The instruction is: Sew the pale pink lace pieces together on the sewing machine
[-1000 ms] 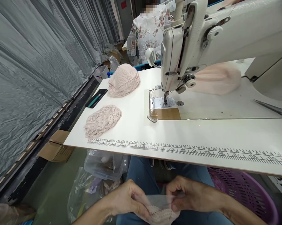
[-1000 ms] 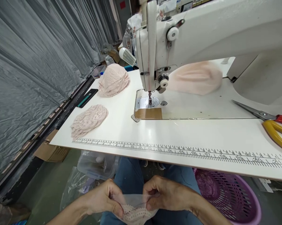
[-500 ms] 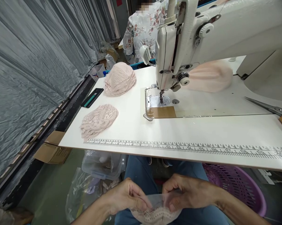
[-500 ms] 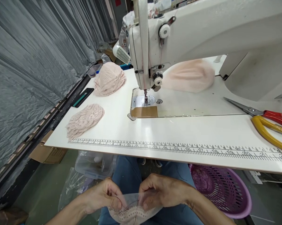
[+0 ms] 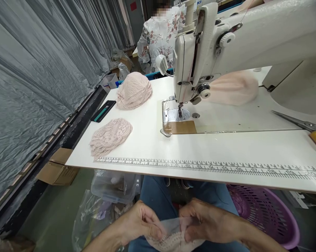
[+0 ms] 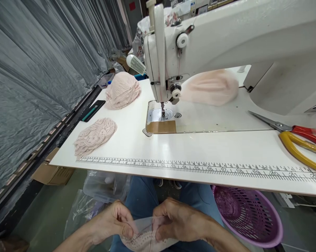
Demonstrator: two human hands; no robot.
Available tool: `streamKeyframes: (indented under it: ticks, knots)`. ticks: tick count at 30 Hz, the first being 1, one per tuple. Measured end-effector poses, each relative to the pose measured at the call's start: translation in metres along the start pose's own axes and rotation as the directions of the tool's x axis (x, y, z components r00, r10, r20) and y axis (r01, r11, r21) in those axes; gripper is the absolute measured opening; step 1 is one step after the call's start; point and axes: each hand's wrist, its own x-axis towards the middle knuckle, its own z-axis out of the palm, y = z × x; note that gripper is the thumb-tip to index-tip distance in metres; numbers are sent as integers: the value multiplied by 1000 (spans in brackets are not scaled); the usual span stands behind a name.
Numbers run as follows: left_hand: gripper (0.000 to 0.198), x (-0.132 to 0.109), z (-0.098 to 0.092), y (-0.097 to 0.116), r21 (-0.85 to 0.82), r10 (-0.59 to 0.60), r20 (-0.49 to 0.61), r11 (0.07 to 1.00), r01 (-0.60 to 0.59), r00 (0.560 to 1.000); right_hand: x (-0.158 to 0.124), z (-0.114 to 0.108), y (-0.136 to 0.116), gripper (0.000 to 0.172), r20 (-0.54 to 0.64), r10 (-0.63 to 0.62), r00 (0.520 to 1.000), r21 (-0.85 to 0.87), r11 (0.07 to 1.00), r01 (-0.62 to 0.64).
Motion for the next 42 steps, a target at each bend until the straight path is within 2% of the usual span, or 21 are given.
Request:
streamKeyframes:
  ticks: [3,5,12,17,20,26,30,34,38,42]
  knots:
    - [50,-1,-2,-1,-3,-3,33,1000,3,999,-2,-4,0,33,74,-32,997,49,998,28]
    - [51,-1,-1,0,-10,-10,39,1000,10,999,-3,-8,-1,36,96,-49,994,59,997,44]
    - [56,0,7,2,-63,-37,-76,998,32,996,-5,-9,-2,33,46,-44,998,39,998,42]
    - [58,0,10,2,-91,-41,-142,995,28,989,1,-2,-2,21,-9,-23,1000,15,1000,23]
    - [62,-2,8,8,-65,-8,-95,998,2,995,0,-5,-5,25,13,-30,999,37,999,30]
    - [63,-2,0,4,-133,-68,151,987,88,986,-5,-12,-8,42,100,-32,994,108,994,21]
    - [61,2,-2,-2,-97,-54,157,993,70,986,-5,-15,0,51,140,-23,990,158,988,1]
    - [65,1,-3,1,-72,-51,174,995,64,983,-5,-17,5,52,158,-22,987,170,985,-5]
    - [62,1,0,7,-42,-3,125,999,8,992,-3,-10,0,42,112,10,994,135,990,-25]
    - [63,4,8,13,13,42,17,999,-42,999,5,6,-5,35,-54,1,999,68,998,3]
